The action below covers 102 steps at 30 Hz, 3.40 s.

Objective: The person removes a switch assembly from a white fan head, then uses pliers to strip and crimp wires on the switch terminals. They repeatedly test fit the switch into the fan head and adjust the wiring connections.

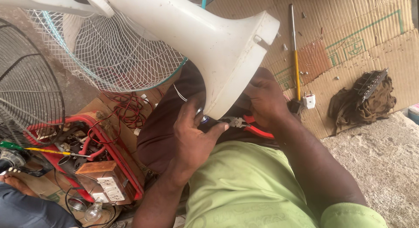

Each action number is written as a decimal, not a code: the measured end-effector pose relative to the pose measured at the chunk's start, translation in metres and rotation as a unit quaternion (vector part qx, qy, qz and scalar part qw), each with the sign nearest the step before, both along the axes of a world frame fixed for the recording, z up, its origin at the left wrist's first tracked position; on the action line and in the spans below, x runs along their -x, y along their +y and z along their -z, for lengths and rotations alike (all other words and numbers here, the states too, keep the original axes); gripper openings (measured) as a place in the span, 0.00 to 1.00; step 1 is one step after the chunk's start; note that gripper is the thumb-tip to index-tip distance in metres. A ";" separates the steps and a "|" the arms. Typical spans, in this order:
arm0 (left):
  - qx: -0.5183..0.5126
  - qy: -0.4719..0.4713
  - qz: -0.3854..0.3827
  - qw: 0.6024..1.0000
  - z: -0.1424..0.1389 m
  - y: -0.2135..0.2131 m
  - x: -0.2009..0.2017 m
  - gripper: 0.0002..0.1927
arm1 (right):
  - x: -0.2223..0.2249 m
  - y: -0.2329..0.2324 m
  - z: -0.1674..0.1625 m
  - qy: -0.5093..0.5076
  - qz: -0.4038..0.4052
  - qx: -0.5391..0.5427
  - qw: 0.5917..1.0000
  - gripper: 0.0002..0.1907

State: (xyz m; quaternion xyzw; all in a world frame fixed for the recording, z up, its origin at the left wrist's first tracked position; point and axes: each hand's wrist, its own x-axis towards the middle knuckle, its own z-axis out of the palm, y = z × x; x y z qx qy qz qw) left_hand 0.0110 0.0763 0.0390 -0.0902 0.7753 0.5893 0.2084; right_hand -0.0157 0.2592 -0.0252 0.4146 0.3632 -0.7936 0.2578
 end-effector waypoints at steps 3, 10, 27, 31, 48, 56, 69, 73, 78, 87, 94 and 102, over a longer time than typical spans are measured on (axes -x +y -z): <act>0.020 -0.020 0.004 1.000 0.001 0.001 0.001 0.35 | 0.001 -0.001 -0.001 0.002 0.003 0.012 1.000 0.15; -0.012 0.008 0.006 1.000 0.004 0.004 0.003 0.33 | 0.002 -0.004 0.002 -0.005 -0.020 -0.030 0.999 0.15; 0.180 0.148 0.043 0.972 0.012 0.019 0.018 0.18 | 0.007 -0.008 -0.005 0.001 -0.044 -0.057 0.997 0.12; 0.184 0.154 0.055 0.969 0.014 0.016 0.016 0.16 | 0.006 -0.007 0.001 -0.015 -0.023 -0.026 0.999 0.12; 0.121 0.173 0.048 0.976 -0.002 0.004 0.016 0.16 | 0.003 0.013 -0.003 -0.045 -0.044 -0.045 0.997 0.20; 0.108 0.161 0.029 0.981 -0.003 0.002 0.008 0.16 | 0.011 0.007 -0.002 -0.056 -0.058 -0.063 0.995 0.20; 0.047 0.054 0.004 0.997 -0.056 -0.029 0.021 0.09 | 0.008 0.001 -0.017 0.004 0.028 0.043 0.999 0.11; 0.046 0.059 0.025 0.997 -0.065 -0.031 0.029 0.08 | 0.011 -0.001 -0.025 0.002 0.027 0.034 0.999 0.09; 0.067 0.066 0.034 0.995 -0.069 -0.029 0.031 0.09 | 0.011 -0.003 -0.023 0.010 0.017 0.026 0.999 0.10; 0.080 0.058 0.037 0.994 -0.068 -0.027 0.032 0.07 | 0.001 0.001 -0.007 0.048 0.043 0.092 0.994 0.13; 0.075 0.066 0.045 0.994 -0.068 -0.028 0.032 0.07 | 0.000 -0.001 -0.001 0.095 0.019 0.100 0.990 0.12; 0.082 0.095 0.051 0.991 -0.066 -0.027 0.031 0.08 | -0.001 -0.003 -0.002 0.110 0.037 0.089 0.989 0.08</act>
